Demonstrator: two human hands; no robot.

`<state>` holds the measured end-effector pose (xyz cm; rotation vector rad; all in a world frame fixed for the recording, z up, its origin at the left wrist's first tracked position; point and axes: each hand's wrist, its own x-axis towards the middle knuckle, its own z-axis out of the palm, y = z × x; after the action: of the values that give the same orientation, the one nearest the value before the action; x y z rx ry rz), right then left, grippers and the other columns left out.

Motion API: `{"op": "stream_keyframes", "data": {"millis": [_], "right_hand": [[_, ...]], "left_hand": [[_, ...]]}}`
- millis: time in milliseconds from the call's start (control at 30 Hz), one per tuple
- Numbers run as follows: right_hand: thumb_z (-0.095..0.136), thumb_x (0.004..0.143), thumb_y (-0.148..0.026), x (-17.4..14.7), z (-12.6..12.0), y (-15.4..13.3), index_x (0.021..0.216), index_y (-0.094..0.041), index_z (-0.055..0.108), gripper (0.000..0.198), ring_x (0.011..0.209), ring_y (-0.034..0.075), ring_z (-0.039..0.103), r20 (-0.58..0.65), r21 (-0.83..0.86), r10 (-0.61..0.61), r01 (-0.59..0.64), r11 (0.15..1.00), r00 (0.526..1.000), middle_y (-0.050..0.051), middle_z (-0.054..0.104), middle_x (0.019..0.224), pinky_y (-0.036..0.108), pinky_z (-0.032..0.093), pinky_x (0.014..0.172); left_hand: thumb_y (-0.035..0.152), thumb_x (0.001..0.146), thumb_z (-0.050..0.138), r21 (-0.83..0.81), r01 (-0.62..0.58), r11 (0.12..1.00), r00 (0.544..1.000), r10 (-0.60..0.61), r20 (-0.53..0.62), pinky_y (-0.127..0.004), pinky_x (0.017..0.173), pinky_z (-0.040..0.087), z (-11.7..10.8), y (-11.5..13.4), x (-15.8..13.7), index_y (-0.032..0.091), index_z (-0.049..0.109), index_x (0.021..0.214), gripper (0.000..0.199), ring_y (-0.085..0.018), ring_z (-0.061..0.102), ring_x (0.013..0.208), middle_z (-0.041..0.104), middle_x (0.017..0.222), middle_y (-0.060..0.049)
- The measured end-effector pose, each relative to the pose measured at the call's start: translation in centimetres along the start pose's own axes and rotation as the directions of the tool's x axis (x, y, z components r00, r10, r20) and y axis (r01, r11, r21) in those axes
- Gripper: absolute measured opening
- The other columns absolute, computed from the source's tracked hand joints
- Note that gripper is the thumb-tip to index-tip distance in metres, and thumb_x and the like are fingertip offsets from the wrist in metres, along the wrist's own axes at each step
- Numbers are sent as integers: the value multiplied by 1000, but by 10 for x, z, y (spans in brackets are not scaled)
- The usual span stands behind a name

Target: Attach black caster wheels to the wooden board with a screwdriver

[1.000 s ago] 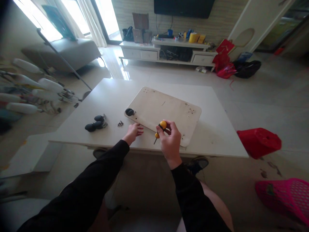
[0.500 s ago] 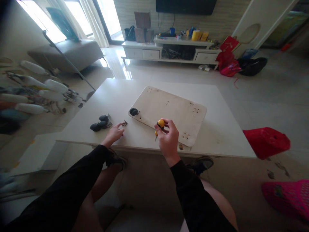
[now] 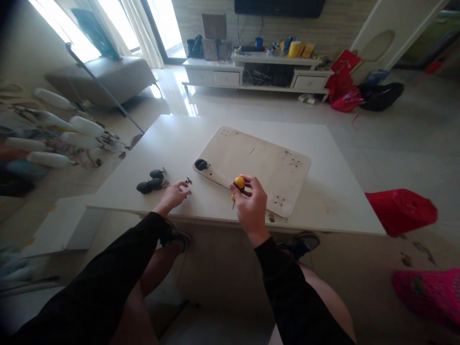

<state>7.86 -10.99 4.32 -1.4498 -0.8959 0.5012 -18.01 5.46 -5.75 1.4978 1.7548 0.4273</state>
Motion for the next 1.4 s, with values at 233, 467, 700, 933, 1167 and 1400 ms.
{"op": "stream_keyframes", "data": {"millis": [233,467,700,933,1167,1400], "right_hand": [[86,83,-48,1,-3,-1,106,-25,75,34,96,21,75,-1,-6,-15,15,1000,1000,4,79,102,38,68,78],[86,81,-46,1,-4,-3,105,-26,74,34,95,21,75,-9,7,-7,7,1000,1000,3,77,100,37,68,76],[90,76,-42,-5,18,4,97,-26,66,36,94,19,80,112,223,97,-120,967,989,1,77,100,42,71,93],[85,80,-40,-15,48,13,102,-27,66,32,107,23,79,166,196,82,-114,974,983,4,77,112,45,70,97],[83,79,-41,-18,70,21,102,-27,62,35,114,25,77,159,239,122,-158,958,980,8,77,118,50,67,106],[83,78,-42,-21,84,24,102,-27,60,37,117,26,78,158,258,148,-186,948,976,10,77,119,53,66,108]], "left_hand": [[18,80,77,309,-33,950,999,31,10,-28,76,49,-2,5,-3,23,79,106,27,-21,73,83,79,89,-4],[27,88,73,488,-10,873,1000,10,3,-28,80,53,-10,12,-5,25,73,129,42,-24,77,105,83,116,-7],[34,90,72,641,-29,767,985,-88,149,-31,80,55,-27,42,-29,25,76,124,35,-27,79,95,82,95,-8],[35,94,72,624,-69,779,966,-104,237,-28,71,52,-37,48,-40,24,81,112,23,-22,76,75,79,79,-6],[39,98,69,594,-82,800,961,-94,260,-28,70,51,-38,47,-38,24,81,118,28,-21,76,74,81,85,-8],[41,101,65,591,-77,803,955,-112,276,-28,70,51,-41,44,-43,23,81,118,30,-20,76,75,83,90,-8]]}}
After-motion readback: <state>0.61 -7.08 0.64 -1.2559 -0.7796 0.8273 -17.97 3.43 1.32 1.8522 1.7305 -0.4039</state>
